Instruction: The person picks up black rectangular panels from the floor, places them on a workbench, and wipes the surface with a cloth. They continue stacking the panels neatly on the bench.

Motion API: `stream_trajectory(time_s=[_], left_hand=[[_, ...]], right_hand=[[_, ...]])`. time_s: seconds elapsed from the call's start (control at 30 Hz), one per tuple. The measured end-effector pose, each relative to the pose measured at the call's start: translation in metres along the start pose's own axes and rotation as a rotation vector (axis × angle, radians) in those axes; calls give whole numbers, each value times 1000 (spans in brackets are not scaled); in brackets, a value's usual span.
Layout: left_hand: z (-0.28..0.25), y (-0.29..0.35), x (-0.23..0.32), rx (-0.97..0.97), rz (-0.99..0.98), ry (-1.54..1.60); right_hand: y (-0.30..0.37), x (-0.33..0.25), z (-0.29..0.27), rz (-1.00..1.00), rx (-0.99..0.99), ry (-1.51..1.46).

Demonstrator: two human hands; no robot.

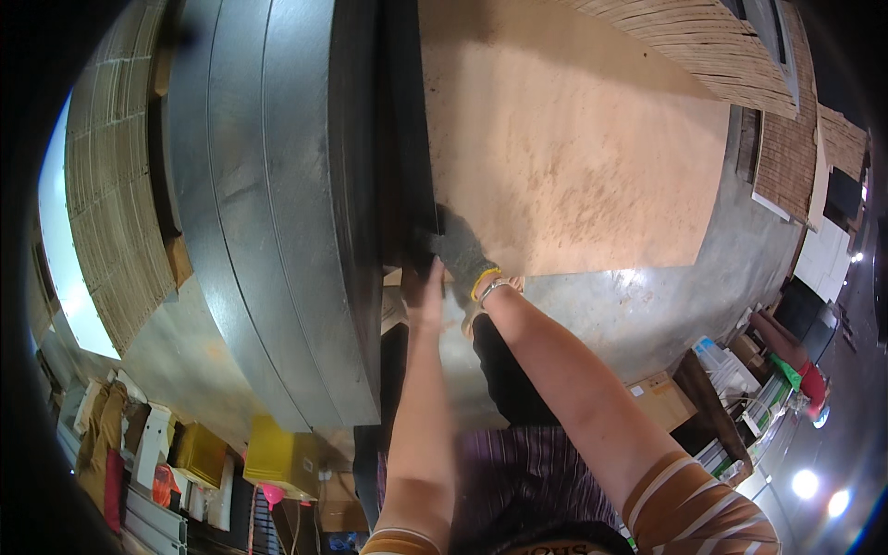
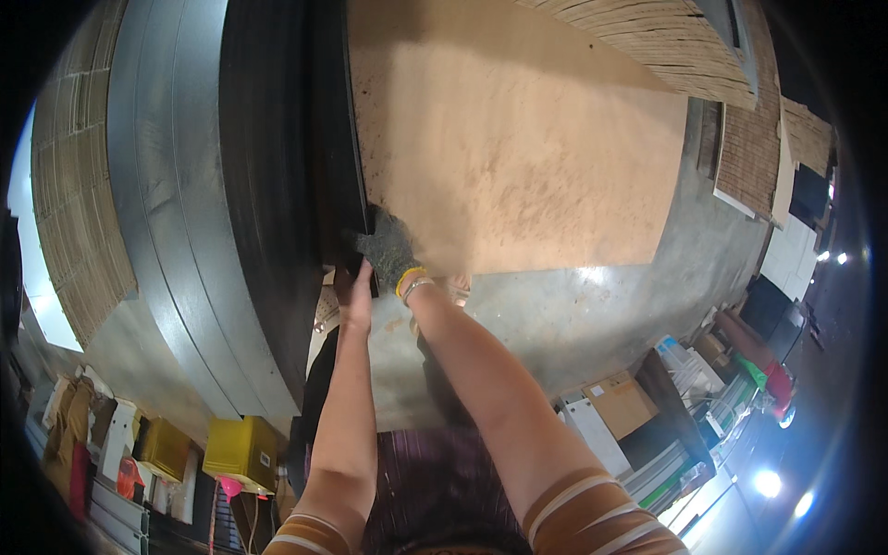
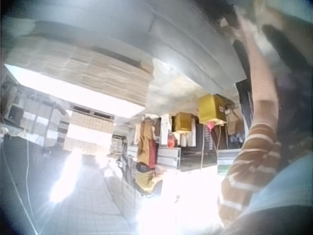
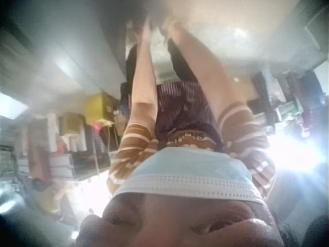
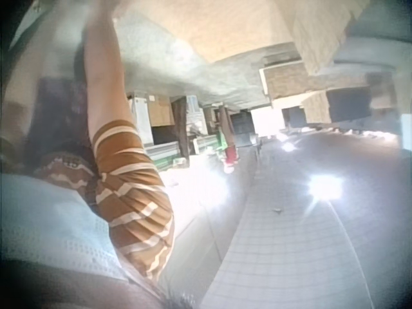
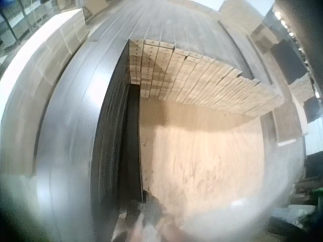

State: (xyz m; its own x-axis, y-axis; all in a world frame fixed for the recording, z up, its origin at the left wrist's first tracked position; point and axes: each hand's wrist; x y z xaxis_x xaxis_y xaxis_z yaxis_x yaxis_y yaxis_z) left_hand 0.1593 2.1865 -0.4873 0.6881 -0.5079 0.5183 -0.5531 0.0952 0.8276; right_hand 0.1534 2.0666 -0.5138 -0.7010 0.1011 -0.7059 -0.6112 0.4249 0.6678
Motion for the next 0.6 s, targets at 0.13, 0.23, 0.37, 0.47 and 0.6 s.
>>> stream_trajectory(time_s=[0.13,0.23,0.37,0.47,0.6], left_hand=[[-1,5,0,-105,-4,212],[4,34,14,-255,-150,271],[7,95,54,-350,-137,-197],[-17,144,90,-483,14,-720],[-41,213,126,-392,-300,348]], right_hand=[[4,1,-23,159,-123,33],[20,-15,-53,311,-222,180],[95,-46,-102,256,-166,-248],[157,-80,-120,240,-146,-340],[261,-153,-145,414,-300,-373]])
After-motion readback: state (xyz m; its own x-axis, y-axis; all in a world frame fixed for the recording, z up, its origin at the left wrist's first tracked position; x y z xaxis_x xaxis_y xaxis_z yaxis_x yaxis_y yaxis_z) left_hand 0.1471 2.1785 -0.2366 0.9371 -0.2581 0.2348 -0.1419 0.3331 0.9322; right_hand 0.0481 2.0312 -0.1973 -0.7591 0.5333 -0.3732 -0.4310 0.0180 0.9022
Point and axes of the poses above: each hand's wrist, its own y-axis away from the middle knuckle, its own z-axis out of the palm, x = y × z, and after that the axes turned 2 degrees about -z, right-handed
